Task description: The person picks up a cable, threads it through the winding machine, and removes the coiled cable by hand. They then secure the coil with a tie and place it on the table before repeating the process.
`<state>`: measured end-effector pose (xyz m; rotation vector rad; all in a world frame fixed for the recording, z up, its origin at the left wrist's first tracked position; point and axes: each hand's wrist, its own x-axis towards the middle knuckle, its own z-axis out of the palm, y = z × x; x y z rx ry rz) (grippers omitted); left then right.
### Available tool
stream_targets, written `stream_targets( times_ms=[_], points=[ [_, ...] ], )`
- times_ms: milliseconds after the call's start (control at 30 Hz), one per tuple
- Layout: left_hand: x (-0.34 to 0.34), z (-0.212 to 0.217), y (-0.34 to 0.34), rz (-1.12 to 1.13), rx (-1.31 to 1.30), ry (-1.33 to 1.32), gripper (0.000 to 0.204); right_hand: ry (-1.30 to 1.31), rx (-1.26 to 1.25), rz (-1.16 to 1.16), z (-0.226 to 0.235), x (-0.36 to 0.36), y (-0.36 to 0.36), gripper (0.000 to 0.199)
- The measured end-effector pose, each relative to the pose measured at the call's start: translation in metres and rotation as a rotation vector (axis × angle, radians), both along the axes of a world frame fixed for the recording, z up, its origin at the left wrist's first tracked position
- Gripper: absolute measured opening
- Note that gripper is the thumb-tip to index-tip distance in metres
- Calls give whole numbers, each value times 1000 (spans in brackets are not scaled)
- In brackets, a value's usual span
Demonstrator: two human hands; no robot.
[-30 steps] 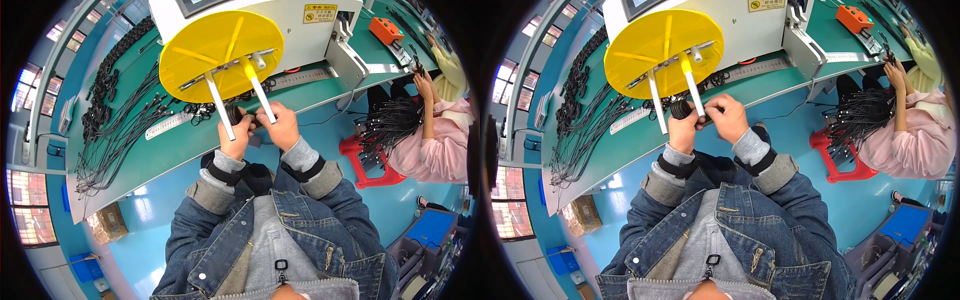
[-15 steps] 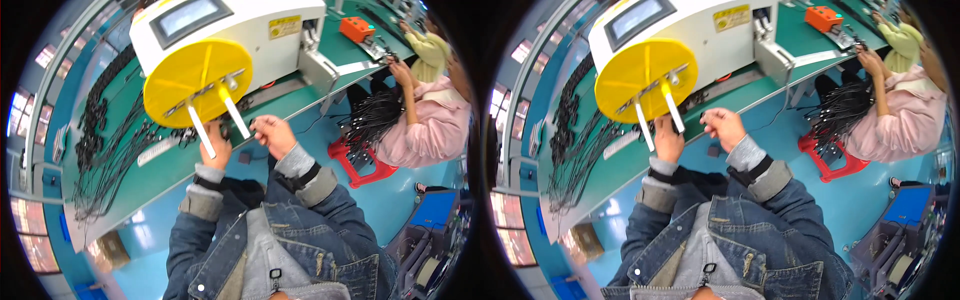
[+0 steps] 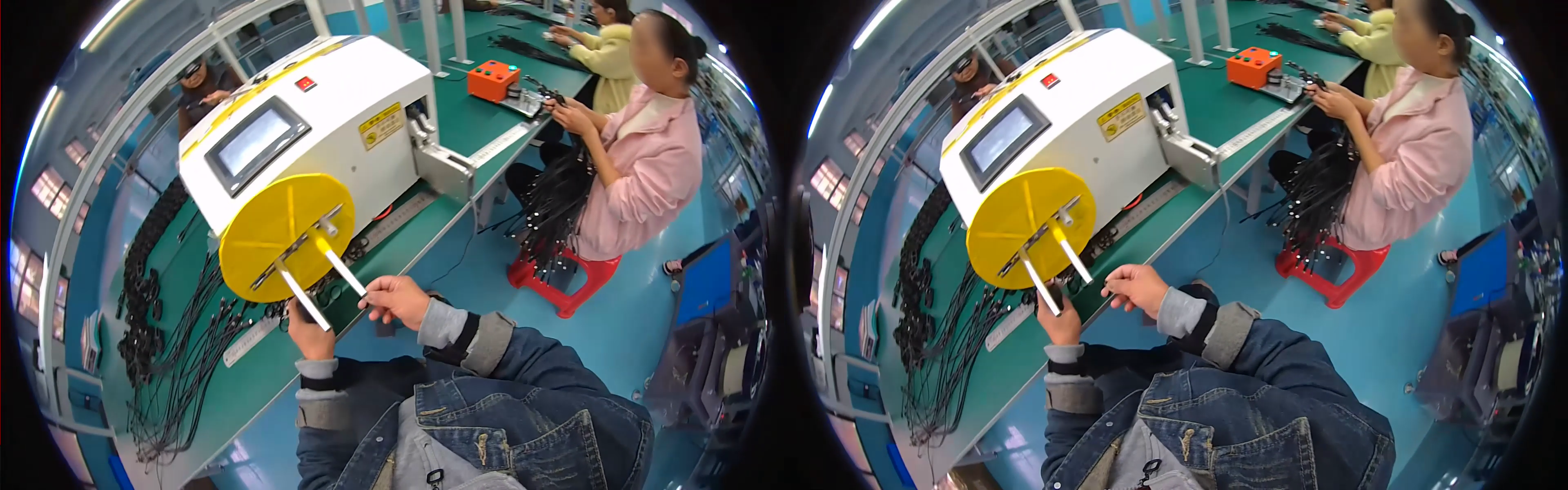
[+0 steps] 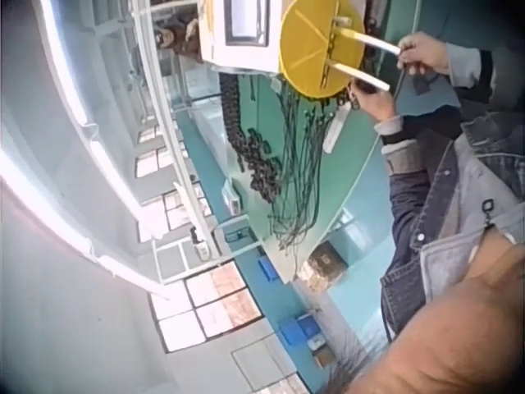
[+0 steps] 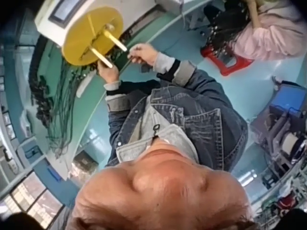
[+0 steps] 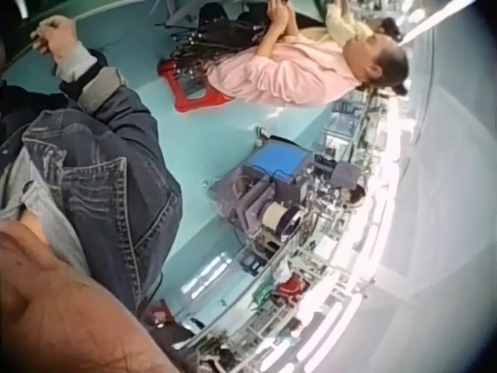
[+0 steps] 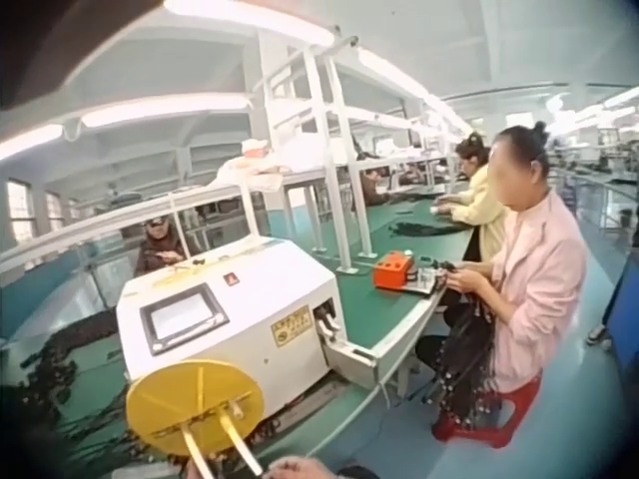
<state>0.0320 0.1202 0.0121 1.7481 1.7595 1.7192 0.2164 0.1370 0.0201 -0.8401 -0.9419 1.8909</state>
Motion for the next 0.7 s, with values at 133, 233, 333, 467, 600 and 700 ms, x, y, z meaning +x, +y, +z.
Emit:
stream_targets(
  times_ms=[133,233,333,467,600,700],
  points=[
    [8,1,-3,-146,-20,-272,23,-22,-5,15,6,8,-4,13],
    [14,19,-14,-278,-197,-438,21,8,-19,46,7,6,-4,14],
    [26,29,-27,-467,-504,-646,20,38,1,81,9,7,-8,14],
    [44,24,-30,-573,-462,-794,18,-27,31,154,5,18,-7,13],
    [66,28,-29,-523,-531,-741,17,-61,39,163,-5,31,-5,13],
    [71,21,-30,-501,-542,-724,16,-83,62,193,-5,40,-8,15]
  ],
)
